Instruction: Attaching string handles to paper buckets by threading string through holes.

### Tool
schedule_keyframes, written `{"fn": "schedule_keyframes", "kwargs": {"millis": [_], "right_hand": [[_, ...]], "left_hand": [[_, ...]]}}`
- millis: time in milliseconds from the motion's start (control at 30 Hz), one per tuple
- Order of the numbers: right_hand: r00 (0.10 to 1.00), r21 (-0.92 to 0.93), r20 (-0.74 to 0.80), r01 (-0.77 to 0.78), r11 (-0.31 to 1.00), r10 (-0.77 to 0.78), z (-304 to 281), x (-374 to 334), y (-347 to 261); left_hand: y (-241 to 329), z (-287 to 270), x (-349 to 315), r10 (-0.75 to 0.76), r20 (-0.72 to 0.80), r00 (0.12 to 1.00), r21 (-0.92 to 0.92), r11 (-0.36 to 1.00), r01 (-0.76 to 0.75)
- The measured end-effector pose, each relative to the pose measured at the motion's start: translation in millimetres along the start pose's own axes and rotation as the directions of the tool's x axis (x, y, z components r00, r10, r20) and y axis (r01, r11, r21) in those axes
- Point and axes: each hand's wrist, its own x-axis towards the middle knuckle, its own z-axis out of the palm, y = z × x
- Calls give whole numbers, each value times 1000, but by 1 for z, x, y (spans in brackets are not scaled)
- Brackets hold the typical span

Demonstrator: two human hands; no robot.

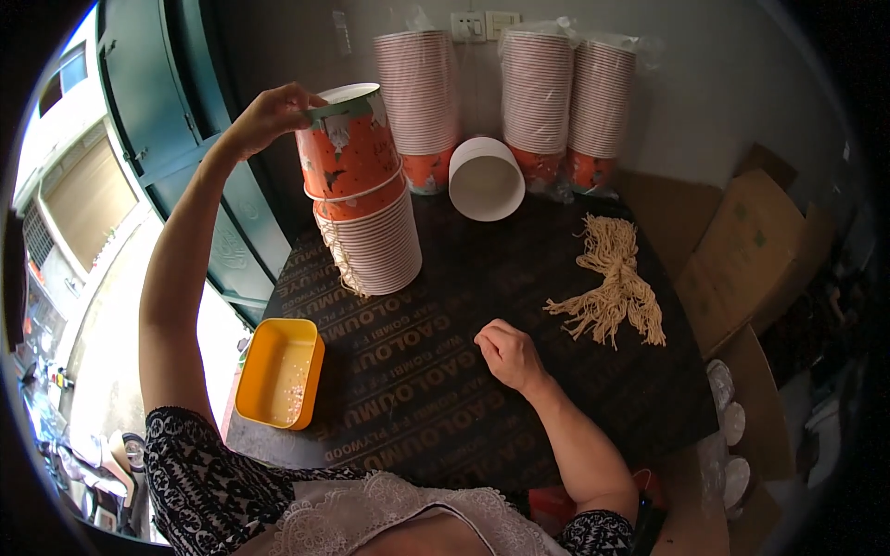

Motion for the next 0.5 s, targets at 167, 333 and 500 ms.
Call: {"fn": "schedule_keyframes", "kwargs": {"millis": [167, 333, 500], "right_hand": [[1000, -14, -7, 16, 1000, -16, 0, 1, 1], [1000, -20, 24, -15, 1000, 15, -2, 2, -1], [999, -9, 28, -23, 1000, 23, -2, 1, 0]], "left_hand": [[-2, 4, -3, 24, -9, 1000, 67, 997, -24], [0, 3, -4, 26, -6, 1000, 75, 997, -26], [-5, 4, -7, 10, 7, 1000, 56, 998, -10]]}}
